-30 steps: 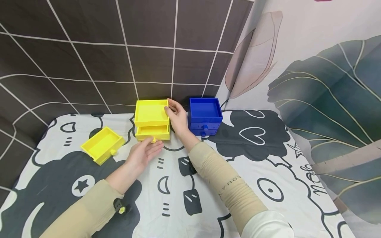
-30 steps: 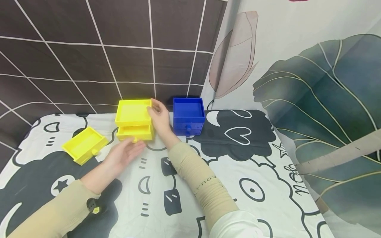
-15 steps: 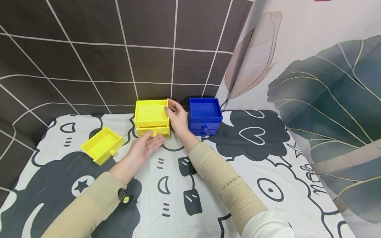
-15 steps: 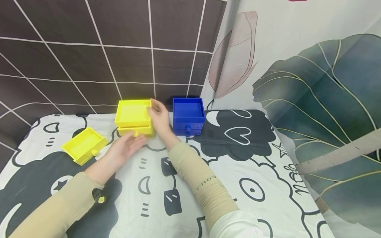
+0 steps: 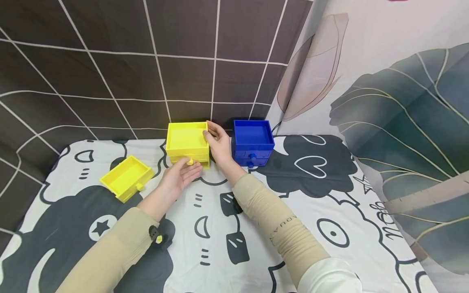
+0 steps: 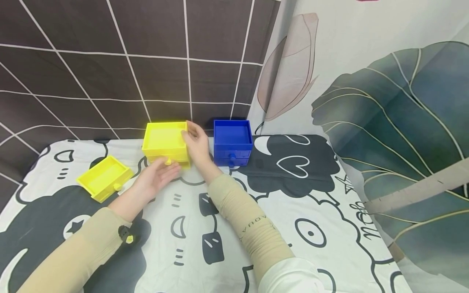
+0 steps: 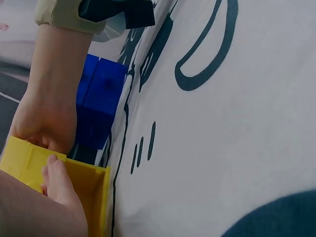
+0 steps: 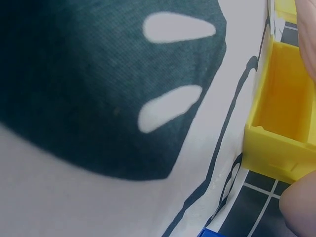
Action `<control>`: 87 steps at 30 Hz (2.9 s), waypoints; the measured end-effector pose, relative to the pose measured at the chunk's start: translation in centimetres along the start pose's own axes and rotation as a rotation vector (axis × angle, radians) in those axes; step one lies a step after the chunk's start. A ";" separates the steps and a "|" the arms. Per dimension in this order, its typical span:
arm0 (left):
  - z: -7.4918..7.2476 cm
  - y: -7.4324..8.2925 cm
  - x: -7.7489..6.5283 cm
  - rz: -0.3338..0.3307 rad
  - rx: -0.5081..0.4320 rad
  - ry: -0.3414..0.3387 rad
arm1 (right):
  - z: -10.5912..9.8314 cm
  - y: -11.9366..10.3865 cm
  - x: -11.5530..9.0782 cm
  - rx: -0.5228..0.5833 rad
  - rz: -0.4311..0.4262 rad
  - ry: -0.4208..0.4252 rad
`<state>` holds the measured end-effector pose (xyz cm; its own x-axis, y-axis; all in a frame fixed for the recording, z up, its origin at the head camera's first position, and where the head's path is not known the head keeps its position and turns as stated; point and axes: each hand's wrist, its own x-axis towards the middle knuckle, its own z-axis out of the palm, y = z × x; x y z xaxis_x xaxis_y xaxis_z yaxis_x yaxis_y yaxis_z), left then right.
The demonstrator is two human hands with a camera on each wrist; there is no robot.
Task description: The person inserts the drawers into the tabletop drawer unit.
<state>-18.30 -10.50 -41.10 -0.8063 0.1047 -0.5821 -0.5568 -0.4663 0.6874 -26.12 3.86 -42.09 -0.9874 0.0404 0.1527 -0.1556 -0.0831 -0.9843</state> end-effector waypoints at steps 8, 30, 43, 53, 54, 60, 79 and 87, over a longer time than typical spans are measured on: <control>-0.6 -0.1 -0.2 -0.008 -0.013 -0.086 | 0.1 -0.1 0.0 0.000 0.000 0.000; -7.0 -0.4 -4.2 -0.072 -0.074 -0.144 | 0.2 0.0 0.0 0.034 0.021 0.012; -10.5 -1.9 -5.3 -0.092 -0.144 -0.116 | 0.0 0.0 0.0 0.020 0.022 0.007; -11.9 -1.6 -5.5 -0.115 -0.178 -0.082 | 0.0 0.0 -0.1 0.017 0.020 0.002; -12.0 -1.4 -5.5 -0.125 -0.190 -0.073 | 0.0 -0.1 -0.1 0.018 0.022 0.001; -12.7 -0.5 -5.4 -0.168 -0.346 -0.021 | 0.0 -0.1 -0.1 0.023 0.024 0.003; -12.4 0.0 -5.2 -0.201 -0.497 0.065 | 0.1 0.0 0.0 0.014 0.030 0.010; -12.6 0.2 -5.6 -0.186 -0.509 0.093 | 0.1 0.1 0.0 0.019 0.032 0.008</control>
<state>-11.36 -22.22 -43.19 -0.6698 0.1580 -0.7255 -0.5023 -0.8160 0.2860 -26.11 3.80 -42.22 -0.9917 0.0451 0.1201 -0.1242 -0.1035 -0.9868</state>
